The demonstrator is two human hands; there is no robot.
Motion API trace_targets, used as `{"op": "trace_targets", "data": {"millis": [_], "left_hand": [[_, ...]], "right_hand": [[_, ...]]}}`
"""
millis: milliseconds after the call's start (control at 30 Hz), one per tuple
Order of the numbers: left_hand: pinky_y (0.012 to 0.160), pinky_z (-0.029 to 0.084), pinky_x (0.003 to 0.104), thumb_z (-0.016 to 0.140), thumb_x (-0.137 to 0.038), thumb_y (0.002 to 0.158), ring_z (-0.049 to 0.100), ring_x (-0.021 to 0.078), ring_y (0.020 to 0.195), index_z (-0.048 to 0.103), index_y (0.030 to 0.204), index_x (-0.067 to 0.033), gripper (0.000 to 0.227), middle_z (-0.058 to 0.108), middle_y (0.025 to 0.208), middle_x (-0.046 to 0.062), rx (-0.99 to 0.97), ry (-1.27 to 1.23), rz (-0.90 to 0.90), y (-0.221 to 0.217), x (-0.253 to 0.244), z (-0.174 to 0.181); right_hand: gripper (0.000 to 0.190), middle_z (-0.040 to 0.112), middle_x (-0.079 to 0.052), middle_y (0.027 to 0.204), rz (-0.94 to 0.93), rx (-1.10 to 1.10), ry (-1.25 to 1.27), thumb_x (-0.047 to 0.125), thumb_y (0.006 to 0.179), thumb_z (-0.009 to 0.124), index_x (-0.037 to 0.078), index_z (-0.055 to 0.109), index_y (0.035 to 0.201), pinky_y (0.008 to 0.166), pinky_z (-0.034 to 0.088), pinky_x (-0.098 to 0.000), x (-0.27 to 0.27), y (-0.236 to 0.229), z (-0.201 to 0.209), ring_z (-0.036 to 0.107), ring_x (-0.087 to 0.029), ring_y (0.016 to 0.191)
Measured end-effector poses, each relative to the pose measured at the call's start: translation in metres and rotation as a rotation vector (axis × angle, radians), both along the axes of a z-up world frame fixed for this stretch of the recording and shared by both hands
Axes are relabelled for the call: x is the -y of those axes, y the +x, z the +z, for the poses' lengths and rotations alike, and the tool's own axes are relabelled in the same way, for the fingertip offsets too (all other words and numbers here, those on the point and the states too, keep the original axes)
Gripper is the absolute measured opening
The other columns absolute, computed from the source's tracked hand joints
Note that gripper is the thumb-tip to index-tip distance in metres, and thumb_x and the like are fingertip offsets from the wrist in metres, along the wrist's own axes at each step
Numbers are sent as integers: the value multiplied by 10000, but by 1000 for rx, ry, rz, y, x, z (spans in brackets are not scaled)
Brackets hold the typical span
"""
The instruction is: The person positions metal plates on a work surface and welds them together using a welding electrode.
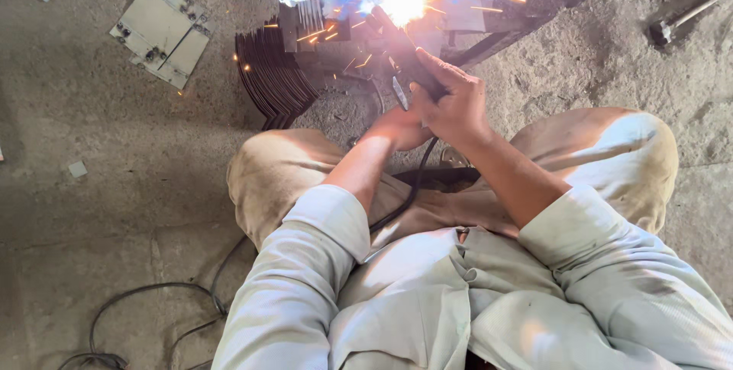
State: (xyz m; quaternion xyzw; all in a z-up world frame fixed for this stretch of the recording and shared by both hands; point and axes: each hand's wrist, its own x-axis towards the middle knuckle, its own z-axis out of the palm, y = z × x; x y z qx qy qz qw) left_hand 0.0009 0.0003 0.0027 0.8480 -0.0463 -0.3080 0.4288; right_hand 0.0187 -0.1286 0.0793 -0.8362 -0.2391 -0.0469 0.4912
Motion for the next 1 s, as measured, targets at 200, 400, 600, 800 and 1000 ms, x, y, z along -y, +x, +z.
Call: {"op": "trace_targets", "data": {"millis": [200, 400, 600, 800, 1000], "left_hand": [[1090, 464, 431, 619, -521, 894, 551, 380, 1343, 495, 1491, -221, 679, 582, 1478, 152, 80, 25, -66, 3, 5, -19], [1098, 445, 420, 684, -477, 872, 518, 370, 1359, 493, 1462, -184, 686, 557, 1461, 181, 130, -66, -7, 3, 4, -30], [1105, 477, 439, 614, -484, 924, 581, 373, 1335, 574, 1441, -186, 599, 635, 1421, 189, 105, 51, -60, 2, 6, -29], [1070, 474, 453, 631, -508, 885, 578, 372, 1289, 493, 1469, -191, 678, 611, 1395, 185, 62, 106, -45, 3, 8, -22], [1088, 469, 445, 631, -441, 909, 570, 368, 1323, 503, 1477, -187, 635, 610, 1425, 179, 162, 4, -64, 3, 6, -39]], "right_hand": [[515, 754, -148, 1236, -64, -212, -16, 68, 891, 736, 61, 641, 1397, 860, 609, -285, -2, -1, 3, 753, -163, 1020], [509, 749, -171, 1260, -35, -47, -22, 49, 904, 754, 40, 647, 1402, 937, 586, -310, -1, -1, 3, 733, -180, 1131], [502, 763, -163, 1220, -51, -61, -58, 72, 899, 753, 55, 664, 1393, 913, 586, -303, 2, -2, 4, 740, -149, 1090], [537, 772, -139, 1191, -48, -127, -14, 92, 895, 773, 47, 646, 1414, 885, 586, -292, 3, 0, -1, 720, -131, 1050], [514, 733, -111, 1321, 52, -190, 176, 22, 951, 722, 18, 603, 1451, 1004, 555, -294, 2, 1, -8, 701, -143, 1190]]}}
